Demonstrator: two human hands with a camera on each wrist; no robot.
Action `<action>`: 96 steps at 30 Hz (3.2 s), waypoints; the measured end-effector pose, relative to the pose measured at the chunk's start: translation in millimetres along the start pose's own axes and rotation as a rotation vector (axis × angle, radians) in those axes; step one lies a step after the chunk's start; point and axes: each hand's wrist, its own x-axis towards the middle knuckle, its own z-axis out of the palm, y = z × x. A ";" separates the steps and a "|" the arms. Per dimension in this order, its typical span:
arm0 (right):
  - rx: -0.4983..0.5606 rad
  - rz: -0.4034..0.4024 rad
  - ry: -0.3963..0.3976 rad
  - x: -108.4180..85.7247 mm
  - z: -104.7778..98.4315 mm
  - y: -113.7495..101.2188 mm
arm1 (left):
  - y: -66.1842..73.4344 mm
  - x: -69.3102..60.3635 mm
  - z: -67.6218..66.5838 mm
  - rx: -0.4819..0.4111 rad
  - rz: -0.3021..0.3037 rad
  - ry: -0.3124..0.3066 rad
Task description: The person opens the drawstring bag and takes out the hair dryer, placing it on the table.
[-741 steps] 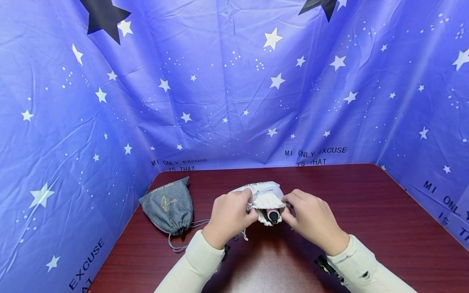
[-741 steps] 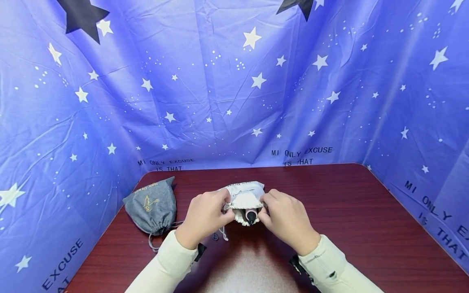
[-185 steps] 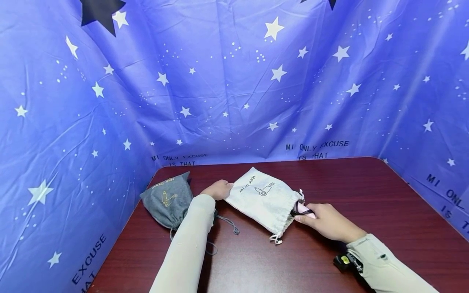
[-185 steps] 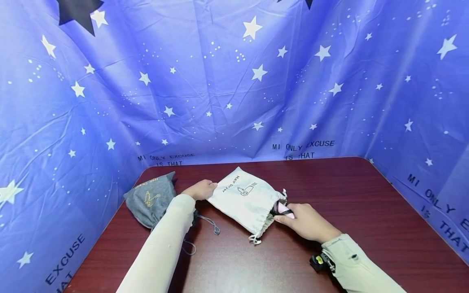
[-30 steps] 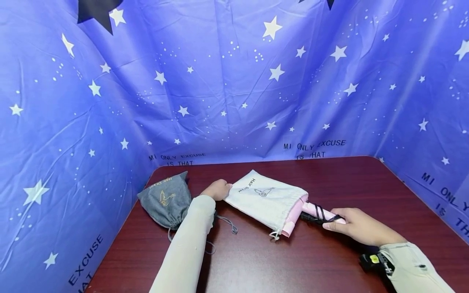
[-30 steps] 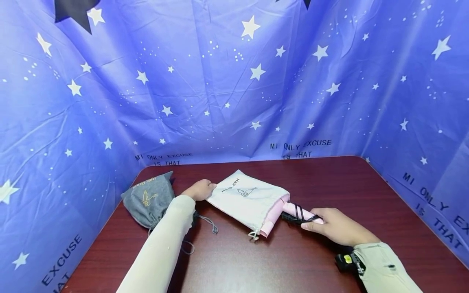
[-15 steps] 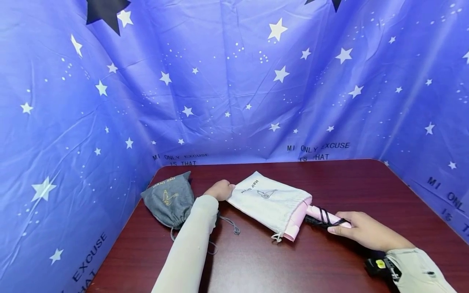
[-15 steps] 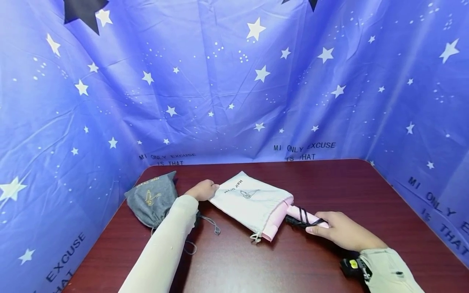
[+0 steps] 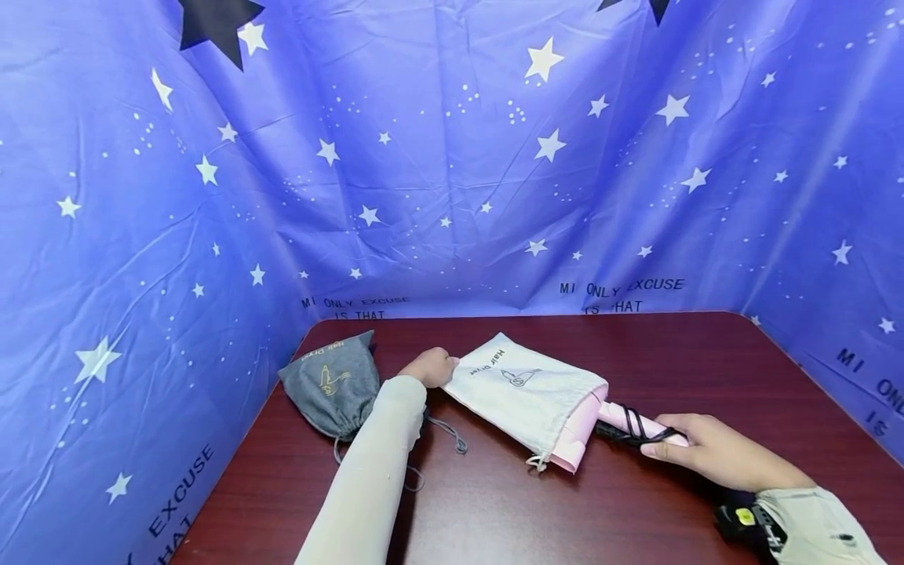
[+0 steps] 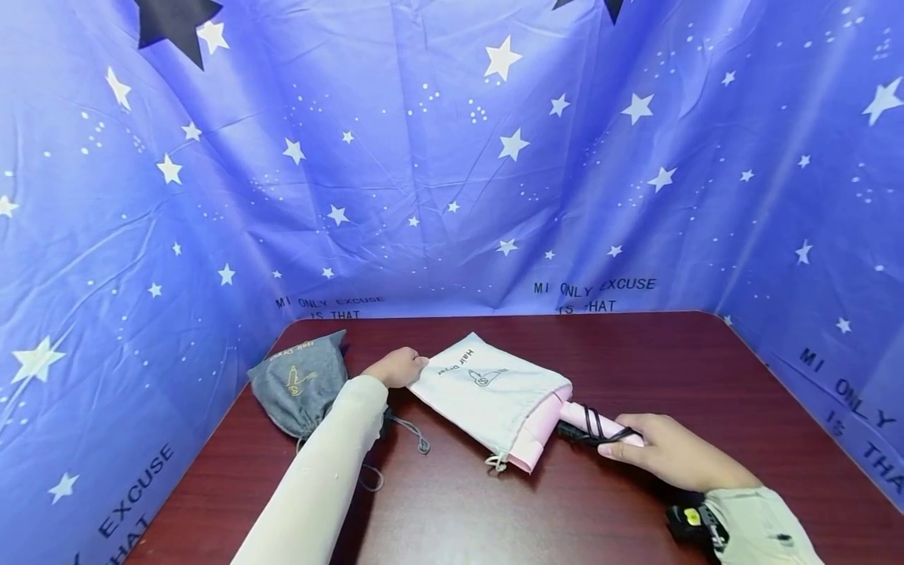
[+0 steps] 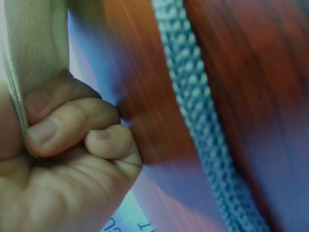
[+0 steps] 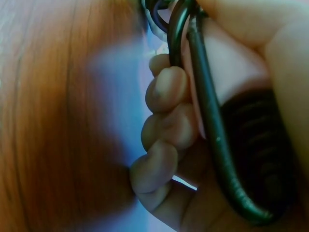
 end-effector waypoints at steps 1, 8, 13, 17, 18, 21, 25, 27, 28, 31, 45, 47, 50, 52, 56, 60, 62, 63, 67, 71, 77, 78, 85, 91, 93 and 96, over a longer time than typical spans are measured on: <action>0.010 -0.001 -0.002 0.0 0.2 0.3 | -0.2 0.0 0.0 -0.004 -0.002 -0.002; 0.012 -0.008 -0.016 -1.3 0.3 3.0 | -1.4 -0.1 -0.4 0.000 -0.001 -0.009; 0.019 -0.005 -0.023 -2.7 -1.0 3.7 | -1.3 -1.3 -0.5 0.014 0.003 -0.009; 0.026 -0.003 -0.028 -3.5 -3.0 3.1 | -1.0 -2.2 -1.0 0.009 0.008 -0.014; 0.028 -0.006 -0.027 -3.5 -3.5 2.9 | -1.0 -2.1 -1.2 0.007 0.008 -0.014; 0.039 -0.025 -0.025 -3.8 -4.1 3.2 | -1.0 -1.8 -1.3 0.006 0.006 -0.013; 0.054 -0.042 -0.011 -4.3 -2.6 5.0 | -1.4 -0.5 -0.9 0.015 0.010 -0.009; 0.060 -0.049 -0.006 -4.5 -2.1 5.9 | -2.0 0.5 -0.4 0.027 0.013 -0.003; 0.062 -0.053 -0.006 -4.5 -2.0 6.3 | -2.3 0.7 -0.2 0.028 0.014 -0.002; 0.076 -0.048 -0.007 -5.1 -2.1 6.5 | -2.2 -0.1 0.6 0.031 0.011 -0.003; 0.094 -0.114 -0.015 -7.7 -4.1 10.2 | -0.7 -4.0 0.2 0.015 0.013 0.007; 0.099 -0.117 -0.017 -7.2 -5.3 10.5 | -0.3 -3.9 0.1 0.022 0.021 0.014; 0.114 -0.120 -0.019 -7.1 -5.5 10.6 | -0.4 -3.3 0.4 0.044 0.037 0.029; 0.113 -0.126 -0.020 -7.3 -5.4 11.0 | -0.5 -2.9 0.9 0.051 0.042 0.034; 0.114 -0.138 -0.025 -7.1 -5.8 12.1 | -0.5 -3.5 1.0 0.039 0.041 0.026; 0.121 -0.145 -0.036 -7.0 -6.5 12.7 | 0.5 -4.8 0.6 0.026 0.046 0.013; 0.126 -0.144 -0.042 -6.9 -6.7 12.8 | 0.6 -4.5 0.3 0.024 0.050 0.010; 0.129 -0.146 -0.044 -6.9 -6.8 12.6 | 0.6 -4.4 0.4 0.021 0.049 0.006; 0.144 -0.158 -0.048 -7.4 -7.6 12.7 | 0.5 -3.1 0.1 0.023 0.046 -0.004; 0.148 -0.174 -0.051 -9.0 -9.2 14.3 | 0.7 -3.2 -0.7 0.031 0.051 -0.004; 0.171 -0.138 -0.074 -10.2 -12.0 16.1 | 0.7 -3.3 -1.8 0.023 0.036 -0.005; 0.175 -0.138 -0.075 -10.2 -12.1 16.0 | 0.6 -3.1 -1.8 0.020 0.034 -0.004; 0.175 -0.143 -0.077 -10.0 -9.2 14.8 | 0.0 -2.9 -0.5 -0.012 0.013 -0.001; 0.206 -0.157 -0.088 -11.2 -6.1 15.7 | 0.9 -6.0 1.2 -0.023 -0.013 0.014; 0.220 -0.168 -0.094 -11.0 -5.3 15.1 | 1.8 -7.5 1.6 -0.020 -0.018 0.022; 0.220 -0.176 -0.091 -10.7 -4.8 13.4 | 2.6 -8.4 1.4 -0.012 -0.023 0.021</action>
